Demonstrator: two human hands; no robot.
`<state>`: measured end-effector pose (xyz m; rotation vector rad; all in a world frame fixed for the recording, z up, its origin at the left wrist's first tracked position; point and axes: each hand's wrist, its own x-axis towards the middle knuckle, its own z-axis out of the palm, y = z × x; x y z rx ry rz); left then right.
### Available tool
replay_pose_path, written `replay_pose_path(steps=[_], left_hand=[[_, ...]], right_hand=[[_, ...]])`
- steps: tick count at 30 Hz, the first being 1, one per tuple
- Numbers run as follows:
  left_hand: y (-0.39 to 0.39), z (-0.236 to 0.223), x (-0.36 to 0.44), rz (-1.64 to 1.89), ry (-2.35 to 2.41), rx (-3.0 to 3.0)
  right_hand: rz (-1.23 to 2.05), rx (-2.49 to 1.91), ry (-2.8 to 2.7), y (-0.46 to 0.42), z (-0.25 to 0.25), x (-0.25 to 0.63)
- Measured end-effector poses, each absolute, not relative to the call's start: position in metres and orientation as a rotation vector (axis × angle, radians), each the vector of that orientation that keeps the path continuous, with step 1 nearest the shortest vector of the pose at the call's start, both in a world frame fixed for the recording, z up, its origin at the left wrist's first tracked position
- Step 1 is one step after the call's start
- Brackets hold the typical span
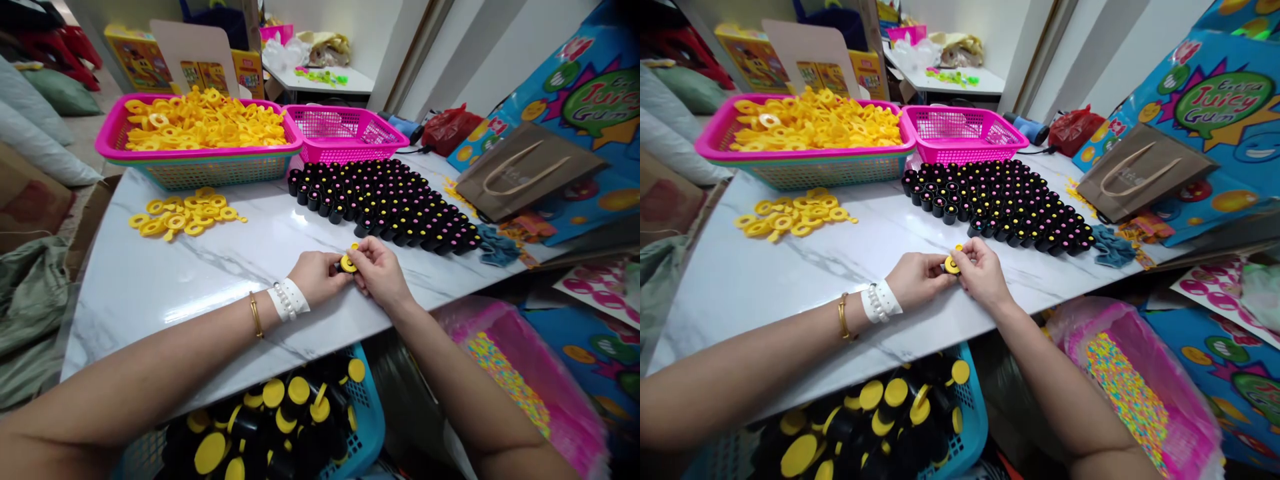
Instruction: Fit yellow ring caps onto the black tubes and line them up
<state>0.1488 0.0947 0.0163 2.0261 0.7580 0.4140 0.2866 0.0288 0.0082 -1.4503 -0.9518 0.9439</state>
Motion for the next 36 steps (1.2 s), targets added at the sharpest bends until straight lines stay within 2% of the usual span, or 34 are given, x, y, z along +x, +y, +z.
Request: replay_pose_path(steps=[5, 11, 16, 22, 27, 36], left_hand=[[0.100, 0.022, 0.149, 0.324, 0.692, 1.727], [0.096, 0.024, 0.150, 0.312, 0.695, 1.640], [0.086, 0.009, 0.149, 0.589, 0.759, 1.971], [0.092, 0.006, 0.147, 0.657, 0.640, 2.241], [0.096, 0.018, 0.145, 0.545, 0.582, 2.261], [0.102, 0.011, 0.152, 0.347, 0.741, 2.271]], right_hand=[[0.874, -1.461, -1.023, 0.026, 0.014, 0.285], [0.839, -1.416, -1.034, 0.028, 0.012, 0.284], [0.832, -1.459, -1.021, 0.025, 0.000, 0.288], [1.206, -1.300, -0.898, 0.034, 0.009, 0.306], [1.538, -1.348, -1.119, 0.041, 0.032, 0.318], [1.234, -1.425, -1.148, 0.018, 0.021, 0.300]])
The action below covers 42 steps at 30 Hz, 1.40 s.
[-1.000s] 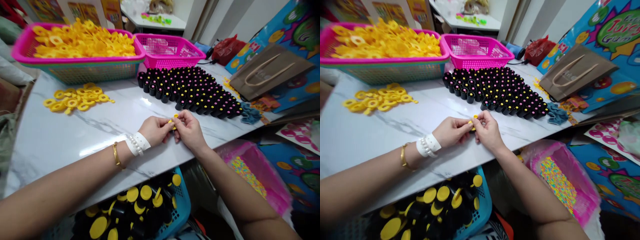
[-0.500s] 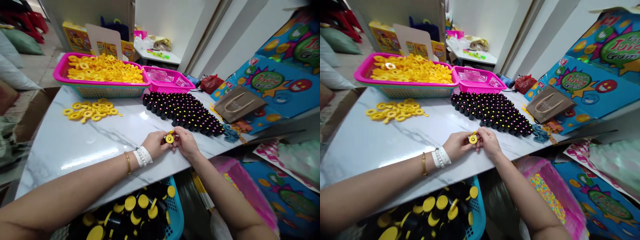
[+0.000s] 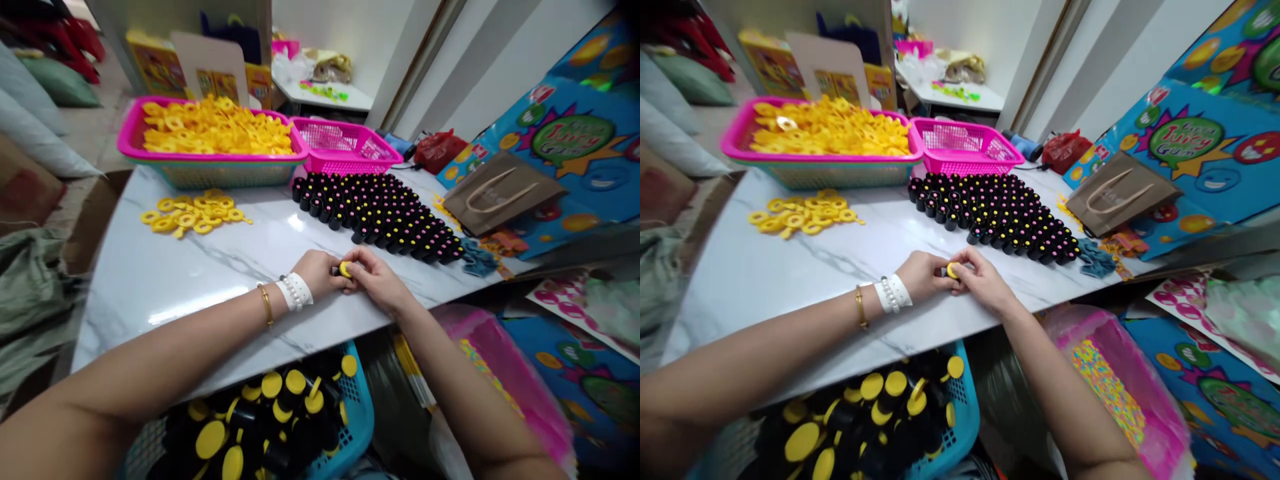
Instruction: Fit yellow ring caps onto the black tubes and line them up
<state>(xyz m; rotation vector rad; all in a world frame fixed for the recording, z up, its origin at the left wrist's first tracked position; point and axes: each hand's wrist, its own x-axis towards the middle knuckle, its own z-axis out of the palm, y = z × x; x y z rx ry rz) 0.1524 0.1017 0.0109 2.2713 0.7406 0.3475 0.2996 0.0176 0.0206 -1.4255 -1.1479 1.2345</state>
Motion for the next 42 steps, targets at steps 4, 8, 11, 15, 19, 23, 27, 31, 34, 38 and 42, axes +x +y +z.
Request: replay_pose_path(steps=[4, 8, 11, 15, 19, 23, 27, 31, 34, 38, 42], left_hand=[[0.093, 0.021, 0.145, 0.195, 0.701, 2.530], [0.110, 0.049, 0.115, -0.143, 0.384, 2.695], [0.139, 0.064, 0.079, 0.112, 1.009, 2.819], [0.183, 0.052, 0.037, 0.188, 1.589, 2.924], [0.201, 0.033, 0.024, 0.085, 1.574, 3.064], [0.190, 0.031, 0.038, 0.084, 1.440, 3.186], [0.164, 0.033, 0.062, 0.161, 1.151, 3.227], [0.138, 0.029, 0.085, 0.237, 0.890, 3.122], [0.124, 0.023, 0.103, 0.296, 0.746, 2.980], [0.115, 0.014, 0.133, 0.400, 0.669, 2.745], [0.121, 0.012, 0.173, 0.527, 0.877, 2.516]], right_hand=[[0.942, -1.523, -1.376, -0.017, 0.017, 0.274], [0.788, -1.574, -1.568, -0.065, 0.008, 0.246], [0.600, -1.415, -1.851, -0.094, -0.002, 0.233], [0.459, -1.289, -2.031, -0.110, -0.020, 0.226], [0.434, -1.197, -2.062, -0.110, -0.025, 0.220], [0.306, -1.108, -1.908, -0.096, 0.005, 0.220], [0.185, -1.140, -1.805, -0.066, 0.030, 0.238], [0.161, -1.352, -1.695, -0.022, 0.026, 0.262], [0.160, -1.521, -1.692, 0.005, 0.016, 0.276], [0.024, -1.659, -1.889, 0.018, 0.005, 0.289], [-0.075, -1.796, -1.931, 0.006, 0.001, 0.298]])
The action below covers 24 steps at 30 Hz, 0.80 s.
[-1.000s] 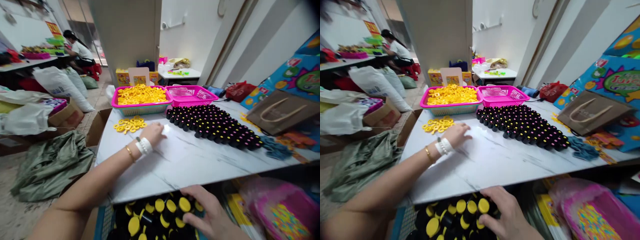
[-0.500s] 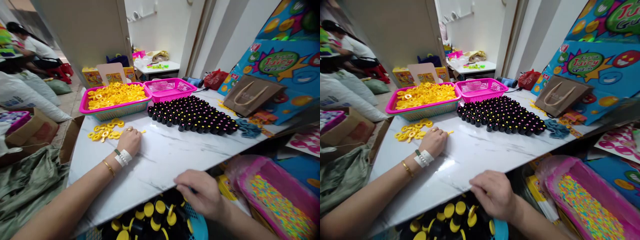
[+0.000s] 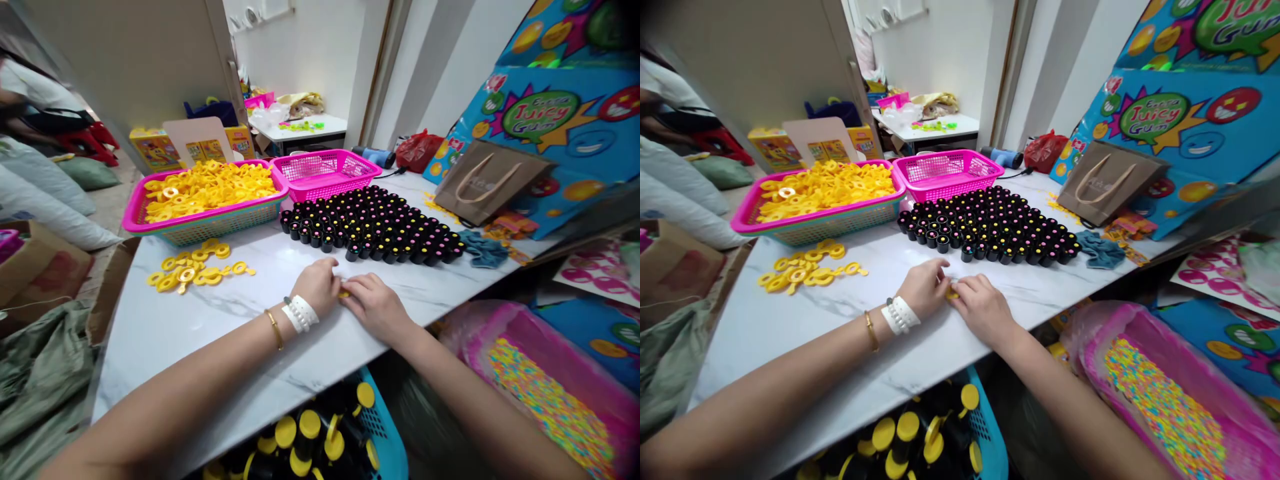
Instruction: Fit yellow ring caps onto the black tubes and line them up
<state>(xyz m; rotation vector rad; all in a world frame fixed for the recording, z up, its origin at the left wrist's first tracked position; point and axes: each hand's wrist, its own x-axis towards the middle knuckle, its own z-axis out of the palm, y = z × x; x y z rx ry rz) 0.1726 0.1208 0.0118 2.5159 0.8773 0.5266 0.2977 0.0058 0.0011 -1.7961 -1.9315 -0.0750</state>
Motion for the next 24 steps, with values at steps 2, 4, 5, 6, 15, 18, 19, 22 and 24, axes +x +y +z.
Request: replay_pose_path(steps=[2, 4, 5, 6, 15, 18, 19, 22, 24], left_hand=[[0.126, 0.013, 0.193, 0.572, 0.975, 2.441], [0.131, 0.014, 0.212, 0.559, 1.060, 2.412], [0.133, 0.014, 0.220, 0.536, 1.097, 2.410], [0.134, 0.014, 0.227, 0.512, 1.123, 2.413], [0.128, 0.011, 0.211, 0.466, 1.124, 2.511], [0.120, 0.013, 0.175, 0.456, 1.068, 2.509], [0.116, 0.013, 0.164, 0.454, 1.046, 2.500], [0.108, 0.012, 0.141, 0.448, 0.971, 2.473], [0.105, 0.010, 0.136, 0.461, 0.934, 2.456]], right_hand=[[-0.117, -1.839, -1.944, -0.007, 0.003, 0.300], [-0.107, -1.837, -2.000, -0.021, 0.006, 0.301], [-0.089, -1.818, -2.032, -0.028, 0.008, 0.300], [-0.066, -1.792, -2.058, -0.034, 0.009, 0.299], [0.054, -1.600, -1.935, -0.043, 0.001, 0.286], [-0.004, -1.658, -1.888, -0.034, -0.003, 0.298], [-0.030, -1.654, -1.880, -0.030, -0.004, 0.303], [-0.020, -1.582, -1.791, -0.012, -0.001, 0.319], [0.036, -1.516, -1.705, 0.004, 0.005, 0.325]])
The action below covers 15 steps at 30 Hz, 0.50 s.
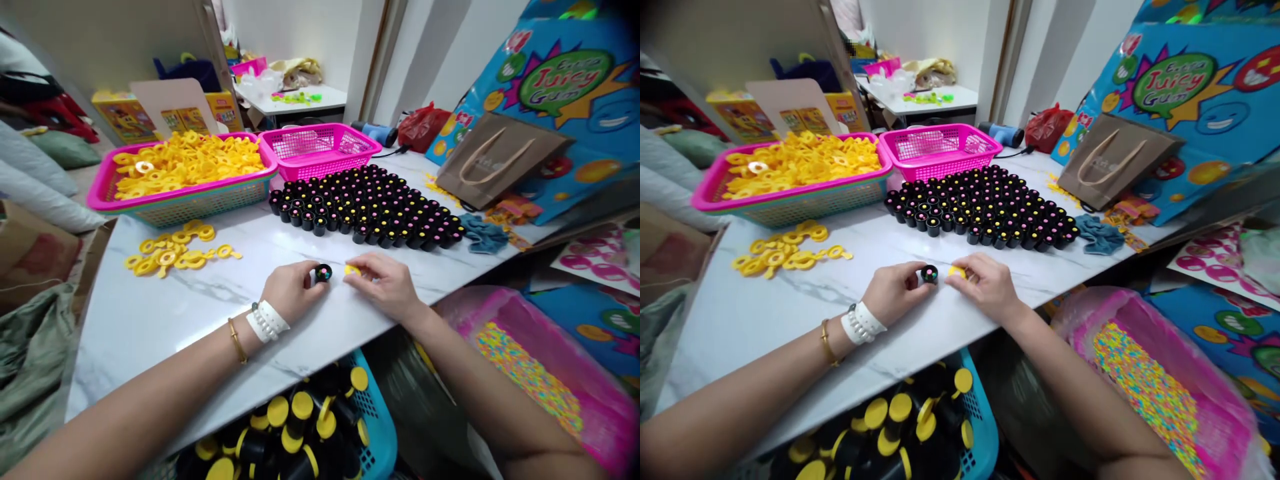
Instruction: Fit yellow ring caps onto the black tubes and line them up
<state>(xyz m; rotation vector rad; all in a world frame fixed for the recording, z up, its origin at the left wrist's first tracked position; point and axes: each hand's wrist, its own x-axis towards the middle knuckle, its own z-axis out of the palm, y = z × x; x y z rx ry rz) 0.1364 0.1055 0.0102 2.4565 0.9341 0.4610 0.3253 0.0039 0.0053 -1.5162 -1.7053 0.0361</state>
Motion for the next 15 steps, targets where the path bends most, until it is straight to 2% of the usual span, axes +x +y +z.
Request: replay_pose_path(steps=[8, 15], left_hand=[[0.107, 0.010, 0.139, 0.431, 0.878, 2.444], [0.107, 0.012, 0.139, 0.383, 0.920, 2.444]], right_hand=[[0.184, -1.408, -1.854, 0.037, 0.019, 0.312], [0.159, -1.424, -1.948, 0.035, 0.021, 0.311]])
